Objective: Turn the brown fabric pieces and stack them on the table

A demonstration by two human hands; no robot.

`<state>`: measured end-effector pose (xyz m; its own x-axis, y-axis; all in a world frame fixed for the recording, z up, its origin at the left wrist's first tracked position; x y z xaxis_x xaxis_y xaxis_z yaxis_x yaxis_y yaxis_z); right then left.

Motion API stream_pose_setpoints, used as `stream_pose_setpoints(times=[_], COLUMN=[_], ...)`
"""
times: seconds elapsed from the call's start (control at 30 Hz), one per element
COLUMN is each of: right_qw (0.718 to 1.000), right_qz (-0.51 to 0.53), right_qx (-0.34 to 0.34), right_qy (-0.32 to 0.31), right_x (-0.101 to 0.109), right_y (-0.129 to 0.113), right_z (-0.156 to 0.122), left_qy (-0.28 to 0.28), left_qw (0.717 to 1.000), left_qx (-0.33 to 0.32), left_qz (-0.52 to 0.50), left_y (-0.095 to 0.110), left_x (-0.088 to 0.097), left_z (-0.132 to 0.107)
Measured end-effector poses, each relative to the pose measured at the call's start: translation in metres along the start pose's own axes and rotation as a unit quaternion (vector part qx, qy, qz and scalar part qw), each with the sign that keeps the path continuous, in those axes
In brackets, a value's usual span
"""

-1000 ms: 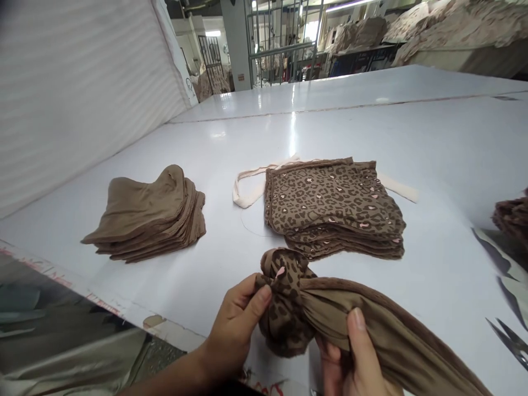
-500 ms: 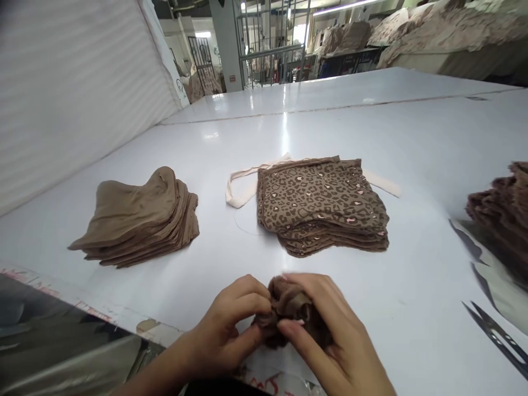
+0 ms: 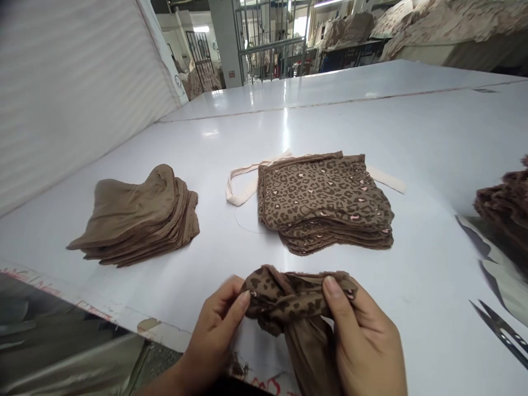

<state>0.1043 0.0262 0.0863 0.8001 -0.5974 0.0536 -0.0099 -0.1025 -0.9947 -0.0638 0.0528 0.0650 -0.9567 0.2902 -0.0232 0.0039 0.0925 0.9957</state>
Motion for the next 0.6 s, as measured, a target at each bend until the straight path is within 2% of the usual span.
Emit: stream_pose_setpoints(times=[0.03, 0.1, 0.13, 0.17, 0.2, 0.27, 0.33, 0.37, 0.43, 0.5, 0.53, 0.6], right_qw=[1.0, 0.998, 0.996, 0.996, 0.996, 0.998, 0.999, 0.998, 0.981, 0.919, 0.883, 0.823], right_qz=[-0.017, -0.052, -0.064, -0.069, -0.068, -0.044, -0.025, -0.032, -0.108, -0.227, -0.282, -0.359], right_qx=[0.008, 0.037, 0.05, 0.06, 0.06, 0.035, 0.018, 0.041, 0.157, 0.314, 0.372, 0.437], right_qy=[-0.002, 0.023, 0.027, 0.022, 0.011, -0.02, -0.042, -0.032, 0.033, 0.068, 0.045, -0.052], right_x=[0.0, 0.0, -0.001, -0.003, -0.004, -0.008, -0.01, -0.01, -0.006, 0.0, 0.002, 0.005], right_y=[0.001, 0.003, 0.004, 0.004, 0.005, 0.007, 0.01, 0.011, 0.011, 0.009, 0.008, 0.011], right_z=[0.0, -0.001, -0.003, -0.005, -0.007, -0.011, -0.013, -0.013, -0.015, -0.018, -0.02, -0.022], left_qy=[0.052, 0.117, 0.112, 0.084, 0.047, -0.028, -0.08, -0.083, -0.05, -0.004, 0.009, 0.023], left_qw=[0.993, 0.94, 0.912, 0.896, 0.89, 0.899, 0.924, 0.939, 0.96, 0.967, 0.966, 0.967], left_qx=[-0.084, -0.273, -0.328, -0.344, -0.328, -0.252, -0.195, -0.176, -0.144, -0.126, -0.128, -0.136], left_qz=[0.064, 0.171, 0.22, 0.269, 0.314, 0.358, 0.319, 0.284, 0.234, 0.223, 0.224, 0.214], left_y=[0.008, 0.024, 0.03, 0.033, 0.034, 0.029, 0.021, 0.016, 0.009, 0.005, 0.005, 0.007], left_x=[0.001, 0.0, -0.002, -0.006, -0.009, -0.015, -0.019, -0.019, -0.018, -0.017, -0.016, -0.017], left_z=[0.0, -0.001, -0.001, 0.001, 0.004, 0.011, 0.017, 0.019, 0.021, 0.021, 0.02, 0.019])
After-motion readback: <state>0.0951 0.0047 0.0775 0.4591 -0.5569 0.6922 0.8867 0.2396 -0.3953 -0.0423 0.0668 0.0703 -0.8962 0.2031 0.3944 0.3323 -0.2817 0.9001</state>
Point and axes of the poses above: each hand's wrist, its own z-axis towards the middle knuckle, its own x-axis out of the back of the hand, y = z × x, the point moved 1 cm from there along z, towards the middle knuckle, and after that the axes turned 7 degrees about x, right-handed, at the moved point
